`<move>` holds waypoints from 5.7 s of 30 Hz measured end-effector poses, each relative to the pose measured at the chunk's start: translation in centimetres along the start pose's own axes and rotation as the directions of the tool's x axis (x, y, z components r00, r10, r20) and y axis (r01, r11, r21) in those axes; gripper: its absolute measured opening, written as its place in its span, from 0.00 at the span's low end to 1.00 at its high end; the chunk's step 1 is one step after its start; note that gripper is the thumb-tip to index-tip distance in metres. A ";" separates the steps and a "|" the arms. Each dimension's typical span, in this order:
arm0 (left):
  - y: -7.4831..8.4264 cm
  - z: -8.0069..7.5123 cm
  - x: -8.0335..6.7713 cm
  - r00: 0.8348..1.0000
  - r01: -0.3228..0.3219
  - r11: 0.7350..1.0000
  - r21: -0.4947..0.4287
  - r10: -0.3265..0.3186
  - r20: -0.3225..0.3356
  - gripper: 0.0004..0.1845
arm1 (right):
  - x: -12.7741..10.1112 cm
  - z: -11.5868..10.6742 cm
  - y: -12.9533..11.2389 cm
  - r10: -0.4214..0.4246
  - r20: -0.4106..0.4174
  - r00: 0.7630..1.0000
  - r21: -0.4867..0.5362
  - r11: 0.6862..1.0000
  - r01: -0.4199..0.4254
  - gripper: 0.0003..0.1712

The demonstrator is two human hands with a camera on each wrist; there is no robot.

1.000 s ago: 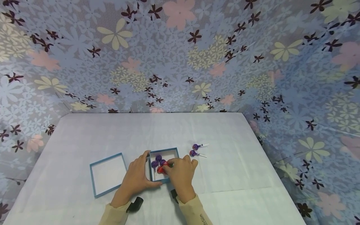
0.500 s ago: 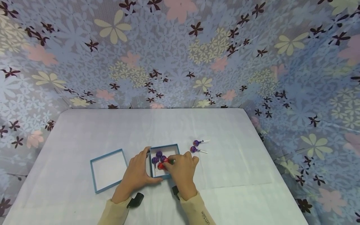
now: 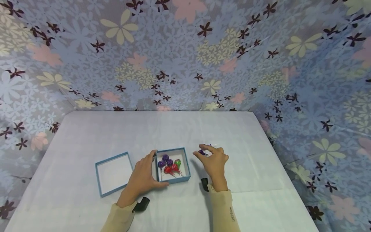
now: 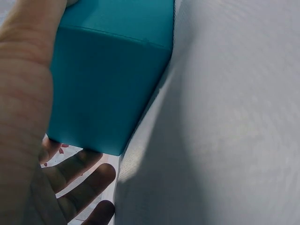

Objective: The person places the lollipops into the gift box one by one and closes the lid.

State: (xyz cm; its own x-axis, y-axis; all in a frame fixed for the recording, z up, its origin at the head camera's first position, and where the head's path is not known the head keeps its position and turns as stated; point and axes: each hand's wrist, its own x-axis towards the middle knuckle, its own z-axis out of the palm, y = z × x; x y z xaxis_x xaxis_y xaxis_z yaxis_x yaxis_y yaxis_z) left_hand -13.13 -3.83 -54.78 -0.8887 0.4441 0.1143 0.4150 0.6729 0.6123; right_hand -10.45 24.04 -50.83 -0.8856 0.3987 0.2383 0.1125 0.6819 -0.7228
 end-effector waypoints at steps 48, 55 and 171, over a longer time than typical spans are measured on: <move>-0.3 0.2 -0.1 1.000 0.024 1.000 0.008 -0.024 0.004 0.74 | 1.2 0.6 4.1 0.039 0.103 0.994 -0.211 0.977 -0.016 0.21; -0.3 0.4 -0.6 1.000 0.017 1.000 0.008 -0.017 -0.001 0.75 | 0.6 0.9 4.3 0.050 0.107 0.993 -0.226 0.974 -0.025 0.20; -0.2 0.4 0.0 0.998 -0.044 0.999 0.026 0.045 -0.047 0.74 | -6.0 5.5 -5.3 -0.296 -0.182 0.938 -0.477 0.861 0.179 0.17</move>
State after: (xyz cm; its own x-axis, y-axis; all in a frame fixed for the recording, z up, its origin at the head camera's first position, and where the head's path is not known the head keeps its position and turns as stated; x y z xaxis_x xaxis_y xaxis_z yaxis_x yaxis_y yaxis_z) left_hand -13.10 -3.69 -55.22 -0.8774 0.4455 0.1782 0.4584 0.6683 0.5859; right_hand -8.22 14.62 -52.01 -0.7816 0.2839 0.5554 0.1532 0.9505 -0.2704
